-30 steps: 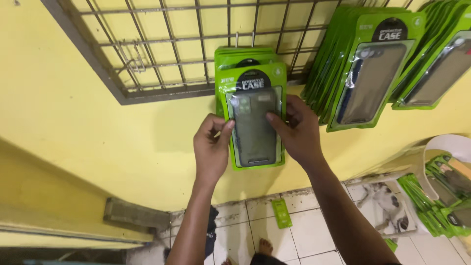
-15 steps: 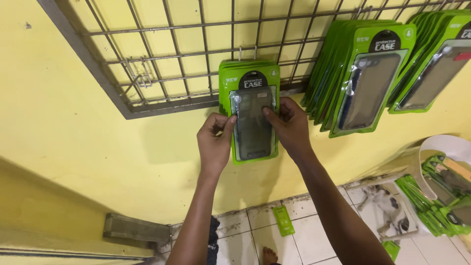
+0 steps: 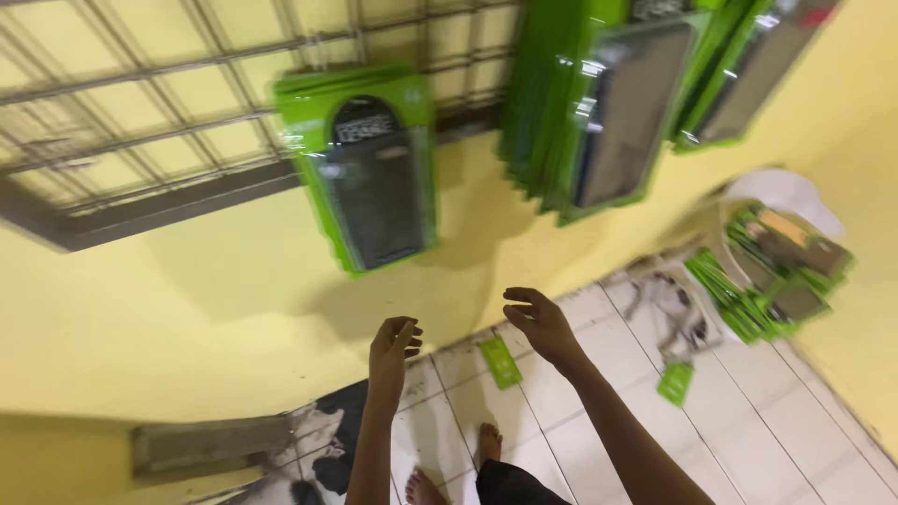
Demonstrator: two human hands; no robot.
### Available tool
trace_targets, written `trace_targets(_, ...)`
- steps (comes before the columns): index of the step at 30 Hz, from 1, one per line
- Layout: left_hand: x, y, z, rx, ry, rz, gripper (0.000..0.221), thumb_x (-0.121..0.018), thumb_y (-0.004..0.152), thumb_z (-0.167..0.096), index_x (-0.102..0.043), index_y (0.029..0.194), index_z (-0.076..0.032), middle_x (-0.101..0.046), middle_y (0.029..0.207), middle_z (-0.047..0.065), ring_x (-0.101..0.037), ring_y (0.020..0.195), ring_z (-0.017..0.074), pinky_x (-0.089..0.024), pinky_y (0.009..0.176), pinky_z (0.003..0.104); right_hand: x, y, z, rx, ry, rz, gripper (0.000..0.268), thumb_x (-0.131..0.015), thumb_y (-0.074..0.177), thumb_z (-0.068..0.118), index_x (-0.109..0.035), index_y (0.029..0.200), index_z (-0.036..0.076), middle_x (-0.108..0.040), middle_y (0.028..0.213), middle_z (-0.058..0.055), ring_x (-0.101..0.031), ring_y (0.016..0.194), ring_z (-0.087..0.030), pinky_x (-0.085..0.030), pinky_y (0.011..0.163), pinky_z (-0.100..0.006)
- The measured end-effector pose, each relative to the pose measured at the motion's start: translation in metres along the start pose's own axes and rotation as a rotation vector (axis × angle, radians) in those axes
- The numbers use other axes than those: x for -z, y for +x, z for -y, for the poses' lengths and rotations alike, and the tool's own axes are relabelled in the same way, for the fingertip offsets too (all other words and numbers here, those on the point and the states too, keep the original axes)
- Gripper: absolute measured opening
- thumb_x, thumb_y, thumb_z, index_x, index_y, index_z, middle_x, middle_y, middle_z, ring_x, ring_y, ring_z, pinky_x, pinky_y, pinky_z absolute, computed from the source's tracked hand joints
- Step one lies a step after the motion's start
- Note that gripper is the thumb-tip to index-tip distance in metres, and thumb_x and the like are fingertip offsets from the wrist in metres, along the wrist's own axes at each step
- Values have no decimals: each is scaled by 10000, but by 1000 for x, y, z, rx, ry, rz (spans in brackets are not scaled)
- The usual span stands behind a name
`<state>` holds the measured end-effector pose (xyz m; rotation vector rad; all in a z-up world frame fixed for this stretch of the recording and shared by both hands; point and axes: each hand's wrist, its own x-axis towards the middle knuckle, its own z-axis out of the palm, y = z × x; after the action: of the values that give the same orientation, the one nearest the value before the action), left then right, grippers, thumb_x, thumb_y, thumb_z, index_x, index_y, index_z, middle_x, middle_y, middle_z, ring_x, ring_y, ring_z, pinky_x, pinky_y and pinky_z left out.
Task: The person repeatedly picks up packaged phone cases from a white plastic stool, wipes each package with a cloth, and hangs them on a wall-mounted wire grid display. The person handles multiple cases one at a time, moving between the stool and the display throughout the clip.
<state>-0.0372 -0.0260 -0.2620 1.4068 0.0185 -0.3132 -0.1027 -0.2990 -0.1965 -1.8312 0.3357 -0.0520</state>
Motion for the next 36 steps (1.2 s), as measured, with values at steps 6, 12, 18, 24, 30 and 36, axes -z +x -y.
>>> trace_targets(6, -104, -12, 27, 14, 26, 207, 272, -585, 1001, -248, -667, 1151, -37, -737, 1066, 78, -694, 934, 179, -565, 845, 328, 108, -36, -71, -96, -61, -146, 424, -652, 970, 270, -635, 1340, 63, -702, 1339, -68, -661, 1223, -194, -512, 1016, -344)
trace_targets(12, -259, -31, 52, 57, 99, 357, 286, -567, 1012, -241, -668, 1169, -24, -728, 1094, 93, -688, 955, 196, -568, 853, 344, 245, -110, -125, -122, 5, -312, 406, -627, 981, 294, -664, 1335, 99, -728, 1307, -59, -652, 1250, -198, -490, 1057, -352)
trace_targets(18, -456, -81, 91, 41, 101, 539, 332, -533, 1027, -271, -610, 1252, -40, -685, 1222, 91, -671, 1061, 212, -561, 901, 364, 404, -202, -173, -112, 93, -550, 401, -617, 985, 283, -653, 1334, 89, -708, 1330, -46, -639, 1263, -200, -496, 1051, -356)
trace_targets(24, -623, -104, 102, 7, 122, 696, 345, -521, 1035, -250, -568, 1308, -44, -649, 1285, 100, -651, 1106, 234, -561, 925, 375, 538, -249, -189, -85, 56, -719, 386, -646, 980, 225, -643, 1334, 70, -707, 1329, -59, -661, 1231, -204, -511, 1044, -349)
trace_targets(30, -751, -75, 134, 28, 181, 773, 353, -534, 1034, -236, -568, 1326, -41, -633, 1294, 96, -648, 1114, 235, -567, 925, 374, 648, -227, -225, -34, 139, -781, 398, -659, 972, 204, -628, 1337, 49, -688, 1337, -84, -652, 1232, -225, -547, 1031, -364)
trace_targets(36, -873, -2, 196, 121, 130, 733, 398, -565, 1010, -257, -535, 1348, -48, -628, 1307, 82, -646, 1129, 236, -559, 922, 382, 754, -165, -279, -165, 27, -749, 403, -645, 985, 229, -635, 1349, 57, -707, 1329, -84, -654, 1242, -216, -534, 1049, -361)
